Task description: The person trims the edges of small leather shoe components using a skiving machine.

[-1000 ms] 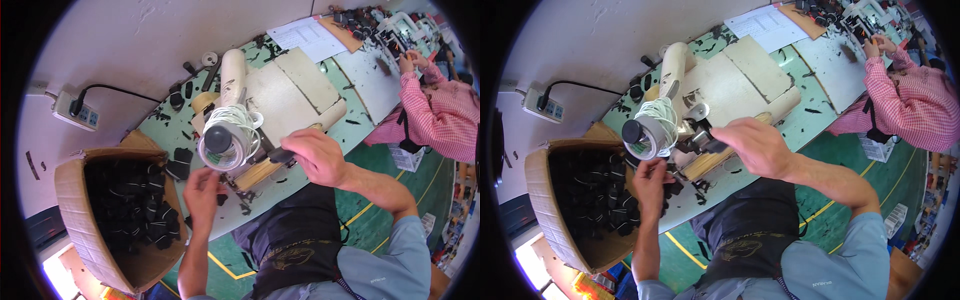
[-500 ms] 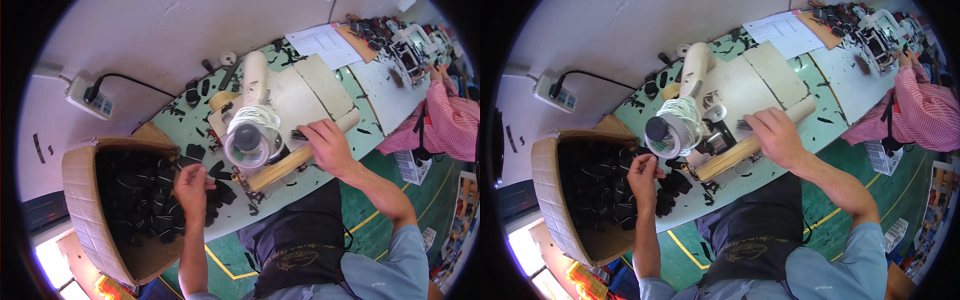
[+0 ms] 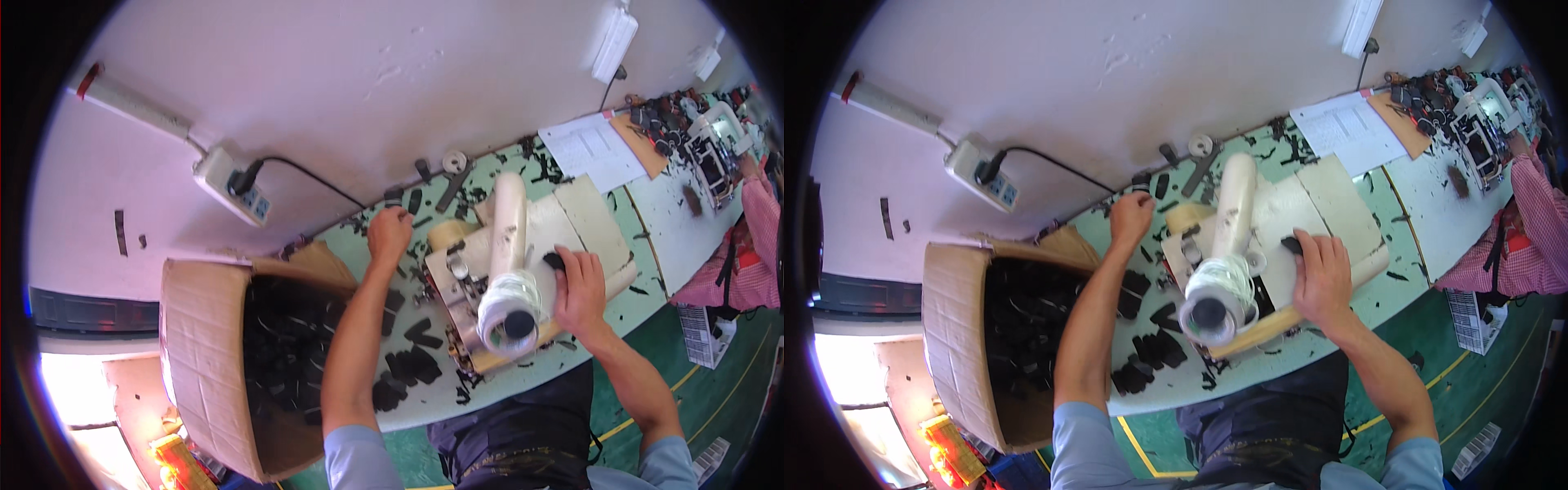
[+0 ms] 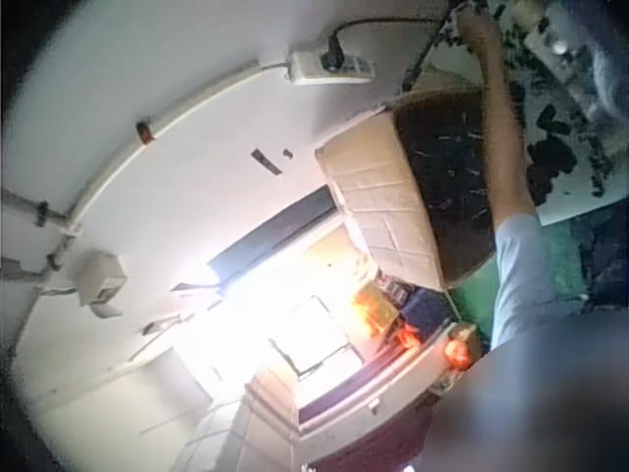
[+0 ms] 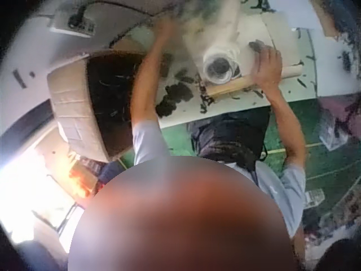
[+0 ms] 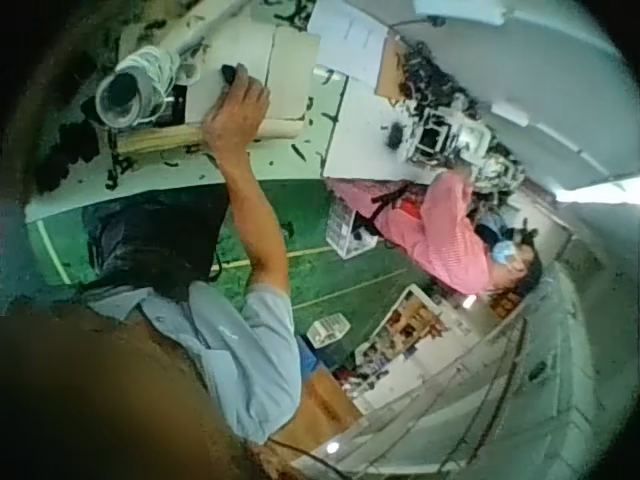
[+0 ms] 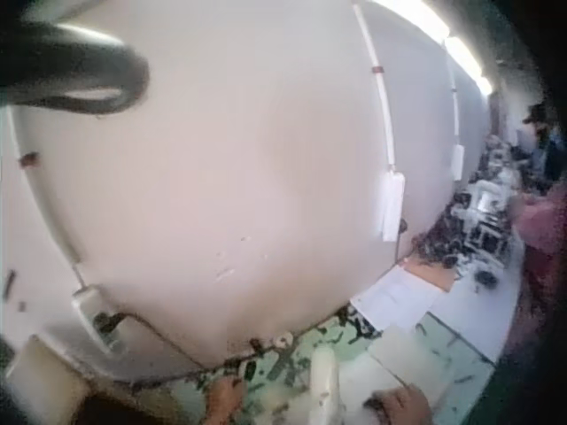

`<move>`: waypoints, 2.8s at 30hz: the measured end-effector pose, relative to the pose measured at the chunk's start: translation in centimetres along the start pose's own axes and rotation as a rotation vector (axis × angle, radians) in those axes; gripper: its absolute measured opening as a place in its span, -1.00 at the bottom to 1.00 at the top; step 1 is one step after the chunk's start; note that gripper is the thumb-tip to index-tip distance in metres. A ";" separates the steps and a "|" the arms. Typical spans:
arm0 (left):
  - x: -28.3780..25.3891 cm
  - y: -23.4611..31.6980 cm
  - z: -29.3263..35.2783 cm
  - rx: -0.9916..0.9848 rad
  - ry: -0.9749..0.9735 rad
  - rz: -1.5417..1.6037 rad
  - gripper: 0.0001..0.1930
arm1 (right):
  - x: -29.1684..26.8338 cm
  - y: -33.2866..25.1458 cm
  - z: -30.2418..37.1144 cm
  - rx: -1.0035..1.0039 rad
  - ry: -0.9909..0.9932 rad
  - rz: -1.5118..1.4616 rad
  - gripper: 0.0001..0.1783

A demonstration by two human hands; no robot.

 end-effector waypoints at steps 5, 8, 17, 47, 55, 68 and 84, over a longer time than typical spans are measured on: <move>3.7 1.2 -2.5 0.158 0.039 -0.228 -0.75 | 0.0 0.3 -0.3 0.025 -0.013 -0.002 -0.56; 5.0 0.4 -3.0 0.092 0.079 -0.241 -0.76 | 0.2 0.2 -0.6 0.027 -0.023 0.005 -0.64; 2.5 -3.0 -0.2 -0.424 -0.009 0.834 -0.91 | 0.3 0.2 -0.8 0.006 -0.032 0.027 -0.52; -17.0 11.5 32.2 -0.450 0.076 0.997 -0.52 | -3.6 -11.9 13.2 0.955 -0.370 -1.461 -0.60; -15.4 17.3 33.9 0.172 0.128 0.284 -0.53 | -0.7 -13.1 17.9 1.644 -0.426 -1.740 -0.62; -12.0 15.5 32.9 0.286 -0.075 0.264 -0.59 | 0.4 -13.6 20.6 1.736 -0.610 -1.696 -0.56; -5.7 5.9 25.9 -0.621 -0.640 0.562 -0.79 | -0.3 -4.7 4.3 0.074 -0.457 -0.346 -0.73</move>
Point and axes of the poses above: each hand's wrist, its own z-axis away from the middle knuckle, its own x-axis out of the palm, y = z × x, the point moved 10 cm from there along -z, towards the middle knuckle, and after that the axes turned 13 degrees about y, right-handed, at the moved point
